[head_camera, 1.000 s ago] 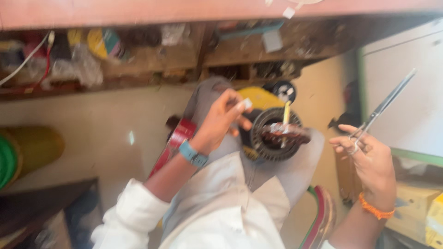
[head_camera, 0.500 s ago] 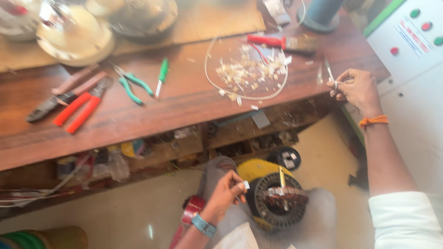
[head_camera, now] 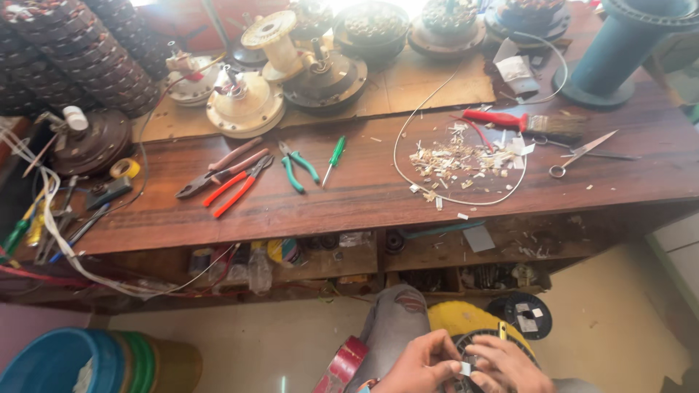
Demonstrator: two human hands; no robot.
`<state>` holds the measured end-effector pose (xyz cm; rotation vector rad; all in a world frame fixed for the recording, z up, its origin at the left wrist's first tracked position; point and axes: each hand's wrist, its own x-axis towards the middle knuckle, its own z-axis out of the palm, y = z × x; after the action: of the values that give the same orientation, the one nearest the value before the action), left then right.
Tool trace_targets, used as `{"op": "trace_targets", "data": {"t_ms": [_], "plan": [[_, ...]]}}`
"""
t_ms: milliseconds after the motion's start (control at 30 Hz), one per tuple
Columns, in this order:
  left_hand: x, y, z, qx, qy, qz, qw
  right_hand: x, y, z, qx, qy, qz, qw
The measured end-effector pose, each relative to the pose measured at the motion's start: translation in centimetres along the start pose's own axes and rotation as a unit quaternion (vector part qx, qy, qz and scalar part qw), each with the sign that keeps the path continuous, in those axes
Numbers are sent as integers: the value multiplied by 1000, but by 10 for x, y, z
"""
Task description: The person sits in a chair with a motor armature on their lap and fits small white insulation wedges into the armature slots by hand. They use a green-handled screwdriver to press the wedges into place, pick up small pieces from the workbench, and cut paper pieces with scissors before fitting them into the slots.
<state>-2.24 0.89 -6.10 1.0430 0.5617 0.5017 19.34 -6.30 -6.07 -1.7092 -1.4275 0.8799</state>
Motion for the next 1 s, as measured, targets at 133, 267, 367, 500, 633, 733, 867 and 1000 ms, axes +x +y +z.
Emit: {"op": "trace_targets", "data": {"t_ms": [133,267,367,500,633,733,867,1000], "plan": [[-6,-3,33,31,-5,47,998,-14,38,9,-100,51,-227,967],[-19,1,50,105,-1,61,993,-41,27,17,39,124,-174,976],[-31,4,54,152,-4,50,987,-55,10,27,105,133,-3,986],[-41,3,58,202,7,31,979,-65,-1,33,129,133,65,981],[-43,-6,71,217,5,55,975,-73,13,22,140,134,-43,980],[-43,-13,87,157,11,55,986,-83,32,6,207,83,-217,950],[-52,-20,106,24,20,-25,999,-111,44,2,-26,189,-159,969],[-50,-23,116,3,20,-32,999,-122,34,-5,-18,190,-163,968]]}}
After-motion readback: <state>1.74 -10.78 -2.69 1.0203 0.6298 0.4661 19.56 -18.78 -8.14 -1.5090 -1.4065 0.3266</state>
